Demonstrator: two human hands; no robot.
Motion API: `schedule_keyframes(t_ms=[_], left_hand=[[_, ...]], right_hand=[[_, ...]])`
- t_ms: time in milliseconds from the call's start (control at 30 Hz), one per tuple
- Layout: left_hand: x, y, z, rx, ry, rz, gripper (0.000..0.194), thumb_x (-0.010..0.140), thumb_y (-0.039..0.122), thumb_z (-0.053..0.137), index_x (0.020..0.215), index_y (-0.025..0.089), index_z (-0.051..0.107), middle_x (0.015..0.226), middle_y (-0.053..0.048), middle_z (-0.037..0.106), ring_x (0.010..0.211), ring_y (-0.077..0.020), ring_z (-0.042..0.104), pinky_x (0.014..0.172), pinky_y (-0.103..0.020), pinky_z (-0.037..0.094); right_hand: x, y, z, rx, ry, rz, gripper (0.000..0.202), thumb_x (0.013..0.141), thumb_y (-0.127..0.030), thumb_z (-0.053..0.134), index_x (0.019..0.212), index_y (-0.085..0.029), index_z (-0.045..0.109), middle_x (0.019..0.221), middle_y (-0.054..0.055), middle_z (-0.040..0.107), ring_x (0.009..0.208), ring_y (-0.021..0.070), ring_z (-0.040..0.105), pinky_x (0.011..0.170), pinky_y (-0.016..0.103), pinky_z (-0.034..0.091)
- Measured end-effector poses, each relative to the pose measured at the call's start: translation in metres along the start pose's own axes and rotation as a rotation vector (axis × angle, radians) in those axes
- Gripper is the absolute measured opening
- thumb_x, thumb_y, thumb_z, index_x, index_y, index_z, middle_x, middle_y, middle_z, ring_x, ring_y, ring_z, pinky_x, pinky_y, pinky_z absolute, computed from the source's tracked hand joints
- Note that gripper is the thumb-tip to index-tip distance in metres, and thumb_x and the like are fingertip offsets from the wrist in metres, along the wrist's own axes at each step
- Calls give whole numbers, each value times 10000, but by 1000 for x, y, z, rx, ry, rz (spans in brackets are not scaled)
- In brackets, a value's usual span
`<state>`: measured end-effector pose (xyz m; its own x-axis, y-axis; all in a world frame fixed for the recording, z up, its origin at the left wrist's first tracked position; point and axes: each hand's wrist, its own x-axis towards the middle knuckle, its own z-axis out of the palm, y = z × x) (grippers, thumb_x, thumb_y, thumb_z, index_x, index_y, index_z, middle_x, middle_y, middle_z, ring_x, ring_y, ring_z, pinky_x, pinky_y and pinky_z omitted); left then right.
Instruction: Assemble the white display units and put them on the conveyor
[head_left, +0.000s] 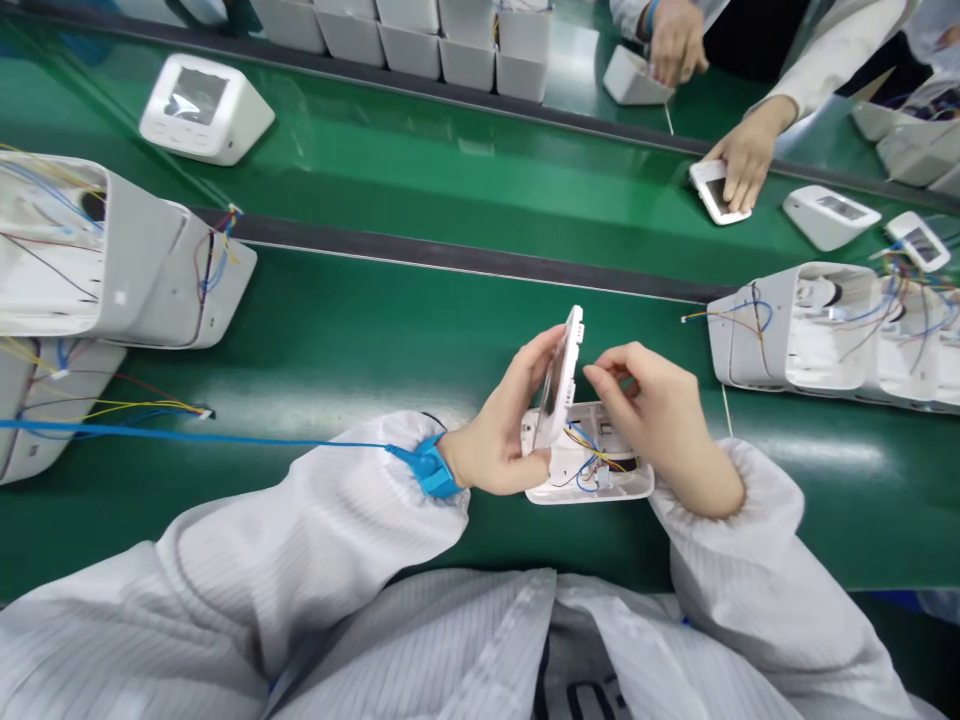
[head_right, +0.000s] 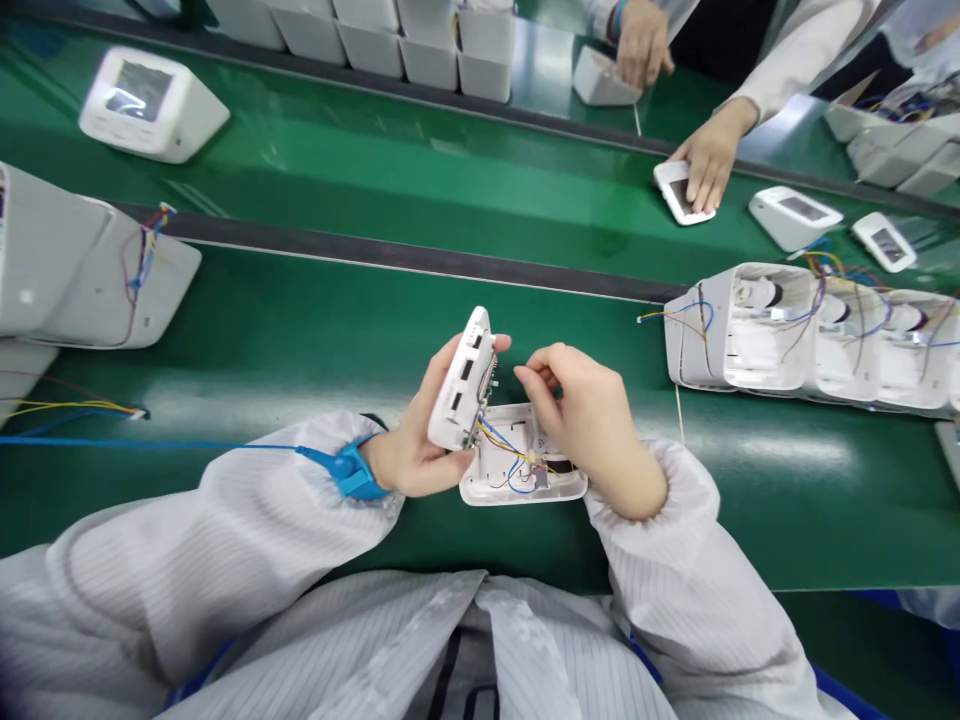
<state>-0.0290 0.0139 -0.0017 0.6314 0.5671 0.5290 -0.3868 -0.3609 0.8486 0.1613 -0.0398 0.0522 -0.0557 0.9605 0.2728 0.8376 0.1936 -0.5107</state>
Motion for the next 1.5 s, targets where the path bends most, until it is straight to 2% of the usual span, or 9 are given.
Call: schedule_keyframes(t_ms=[167,233,333,533,700,833,967,1167,1500], left_hand=[[-3,-2,-2,-74,-41,-39,807,802,462,669,1482,230,302,1584,-166,270,1434,-382,351,1189,-538,296],[-4,-2,0,-102,-34,-37,796,808,484,653,1474,221,306,1551,-179,315,1390,-375,416,1163,-523,346],[-3,-1,2,-109,-6,-50,871,761,543,683,1475,223,299,1502,-185,380,1327,-384,481,1127,-518,396],[-1,-1,5,-42,52,-1,932,755,391,725,1522,274,209,1573,-144,283,1416,-384,369,1182,-535,311],[-1,-2,4,-22,68,-17,975,728,419,748,1529,275,210,1547,-140,327,1390,-384,397,1166,-547,336],[-4,0,3,-75,15,-70,838,770,510,684,1471,217,329,1484,-170,397,1356,-374,441,1143,-514,375],[-8,-6,5,-176,78,-109,775,830,569,605,1458,200,342,1506,-182,368,1357,-375,443,1145,-528,365],[-10,-17,5,-177,77,-87,835,798,626,625,1469,211,352,1510,-173,382,1368,-379,436,1152,-520,358],[-3,-5,4,-174,68,-72,744,848,561,596,1463,207,373,1493,-165,412,1364,-350,449,1158,-499,359]], right_hand=[[-3,-6,-9,-261,-285,-291,114,920,-223,596,865,-207,694,779,23,628,680,154,552,568,290,344],[-5,-8,-5,-364,-300,-328,126,913,-192,578,903,-192,704,793,43,636,705,178,546,566,307,320],[-6,-8,1,-357,-258,-361,144,910,-178,546,917,-175,690,815,52,640,719,179,536,581,309,325],[-8,-11,-1,-436,-275,-336,152,871,-147,575,756,-193,664,746,40,593,668,177,486,554,326,269],[-10,-20,-1,-503,-339,-311,133,836,-115,598,743,-187,660,744,62,592,694,203,462,586,350,272],[-8,-15,7,-500,-257,-218,90,855,-166,584,789,-177,644,753,64,591,700,205,478,592,347,281],[-5,-8,13,-479,-153,-79,59,830,-189,602,772,-182,606,730,43,577,677,186,494,584,324,297],[-4,-3,16,-263,-75,-142,250,963,-346,554,792,-202,664,715,23,610,694,168,531,619,301,361],[-4,-1,19,-87,-29,-99,182,968,-297,561,934,-221,723,874,44,691,783,170,613,685,297,451]])
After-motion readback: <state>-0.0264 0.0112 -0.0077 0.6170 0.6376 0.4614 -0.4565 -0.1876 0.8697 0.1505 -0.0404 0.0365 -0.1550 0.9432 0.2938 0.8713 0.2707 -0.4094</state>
